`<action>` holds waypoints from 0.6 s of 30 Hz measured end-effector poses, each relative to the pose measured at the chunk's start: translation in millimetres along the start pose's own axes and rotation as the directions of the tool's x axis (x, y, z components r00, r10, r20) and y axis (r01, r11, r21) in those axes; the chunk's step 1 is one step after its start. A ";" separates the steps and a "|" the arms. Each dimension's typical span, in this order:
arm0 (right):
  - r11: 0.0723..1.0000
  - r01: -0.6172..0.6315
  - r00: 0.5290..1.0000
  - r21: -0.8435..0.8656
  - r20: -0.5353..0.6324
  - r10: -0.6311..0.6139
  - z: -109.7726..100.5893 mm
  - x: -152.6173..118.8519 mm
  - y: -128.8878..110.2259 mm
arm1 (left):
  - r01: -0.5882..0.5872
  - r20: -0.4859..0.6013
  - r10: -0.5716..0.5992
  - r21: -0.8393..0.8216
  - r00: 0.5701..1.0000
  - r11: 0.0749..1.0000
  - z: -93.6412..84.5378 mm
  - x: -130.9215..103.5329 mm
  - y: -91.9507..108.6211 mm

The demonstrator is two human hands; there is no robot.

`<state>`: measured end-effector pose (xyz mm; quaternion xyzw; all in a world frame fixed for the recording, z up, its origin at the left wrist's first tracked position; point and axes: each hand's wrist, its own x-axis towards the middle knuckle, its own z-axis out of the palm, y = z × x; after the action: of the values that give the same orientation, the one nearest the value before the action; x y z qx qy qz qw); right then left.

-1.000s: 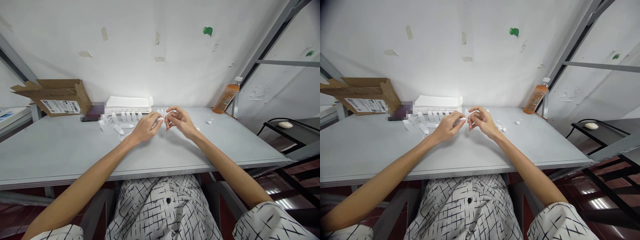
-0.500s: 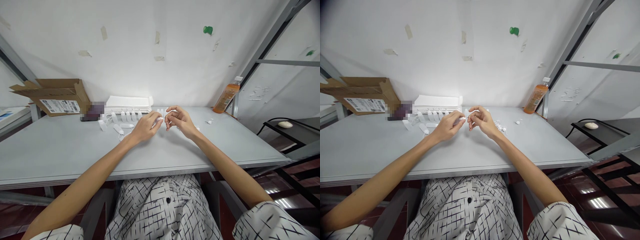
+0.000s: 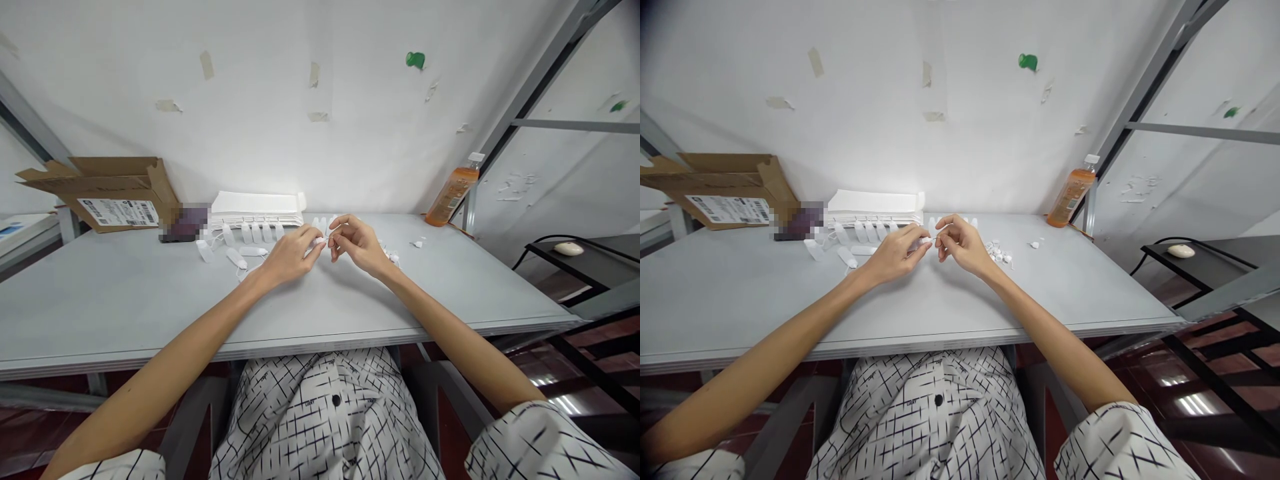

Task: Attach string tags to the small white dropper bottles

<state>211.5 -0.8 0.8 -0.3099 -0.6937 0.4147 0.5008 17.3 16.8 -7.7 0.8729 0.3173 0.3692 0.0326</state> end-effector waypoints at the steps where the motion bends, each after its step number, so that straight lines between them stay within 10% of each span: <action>1: 1.000 -0.002 1.000 -0.004 0.001 0.002 -0.1 0.0 0.3 | 0.002 0.004 -0.002 0.001 1.000 1.000 0.2 -0.1 -0.1; 18: 0.997 -0.013 0.999 -0.073 -0.033 0.010 -3.9 3.8 5.0 | 0.076 0.131 -0.081 0.042 0.988 0.996 -8.0 2.6 1.7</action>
<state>214.1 5.8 -1.4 -0.3388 -0.6983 0.3869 0.4979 14.3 15.5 0.2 0.8828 0.3553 0.3029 0.0521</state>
